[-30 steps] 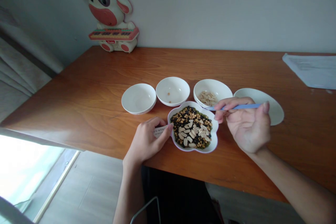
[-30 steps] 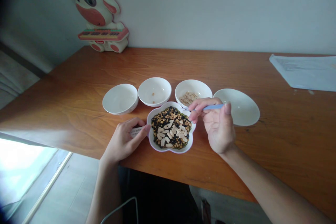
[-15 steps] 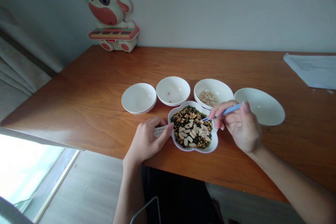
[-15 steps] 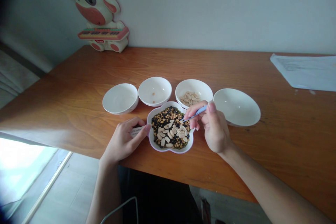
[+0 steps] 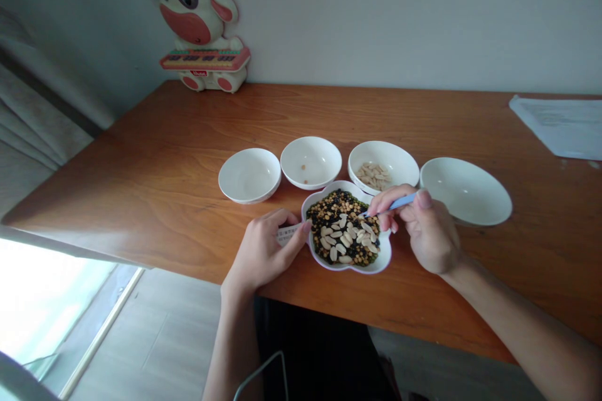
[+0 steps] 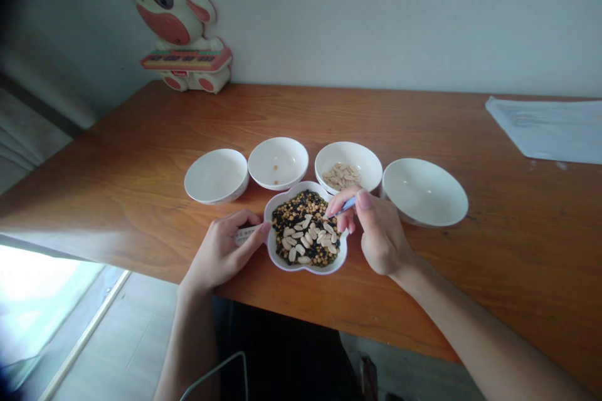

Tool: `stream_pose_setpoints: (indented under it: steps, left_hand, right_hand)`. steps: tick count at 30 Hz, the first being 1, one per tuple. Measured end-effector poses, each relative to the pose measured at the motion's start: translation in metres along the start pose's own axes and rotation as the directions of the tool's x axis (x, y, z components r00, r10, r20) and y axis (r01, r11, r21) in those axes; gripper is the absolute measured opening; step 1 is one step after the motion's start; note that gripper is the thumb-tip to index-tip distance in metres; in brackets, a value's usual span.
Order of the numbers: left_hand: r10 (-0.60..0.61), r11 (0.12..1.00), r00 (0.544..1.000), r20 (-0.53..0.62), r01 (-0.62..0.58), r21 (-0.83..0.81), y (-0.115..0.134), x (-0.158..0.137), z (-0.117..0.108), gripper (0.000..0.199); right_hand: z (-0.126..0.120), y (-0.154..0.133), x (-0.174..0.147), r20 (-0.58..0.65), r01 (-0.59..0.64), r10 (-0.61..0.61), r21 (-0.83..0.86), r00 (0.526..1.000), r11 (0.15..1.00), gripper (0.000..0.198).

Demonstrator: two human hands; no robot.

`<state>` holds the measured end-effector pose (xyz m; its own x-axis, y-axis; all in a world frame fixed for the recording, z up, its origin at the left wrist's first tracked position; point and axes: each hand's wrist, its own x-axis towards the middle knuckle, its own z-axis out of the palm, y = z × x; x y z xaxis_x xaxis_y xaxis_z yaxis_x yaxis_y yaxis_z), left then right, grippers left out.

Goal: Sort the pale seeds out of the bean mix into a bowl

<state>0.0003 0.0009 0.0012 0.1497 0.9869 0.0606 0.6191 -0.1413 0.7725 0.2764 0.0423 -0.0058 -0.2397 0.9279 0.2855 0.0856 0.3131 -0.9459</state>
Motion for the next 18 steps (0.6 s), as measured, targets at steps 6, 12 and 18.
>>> stream_pose_setpoints:
  steps: [6, 12, 18]
  left_hand:
    - [0.0, 1.0, 1.0, 0.004, 0.0, -0.002, 0.0, -0.0002, 0.0001, 0.037]
    - [-0.003, 1.0, 1.0, 0.002, 0.003, 0.0, -0.0011, -0.0002, 0.0002, 0.037]
    - [-0.001, 1.0, 1.0, 0.003, 0.001, 0.004, -0.0014, 0.0007, 0.0006, 0.037]
  right_hand:
    - [-0.0047, 0.0081, -0.0014, 0.049, 0.001, 0.002, -0.059, 0.999, 0.998, 0.06]
    - [-0.0015, 0.0047, -0.0019, 0.002, -0.021, 0.021, -0.042, 1.0, 0.999, 0.062]
    - [0.0005, 0.001, -0.0002, -0.036, -0.037, 0.036, -0.002, 0.999, 0.999, 0.062]
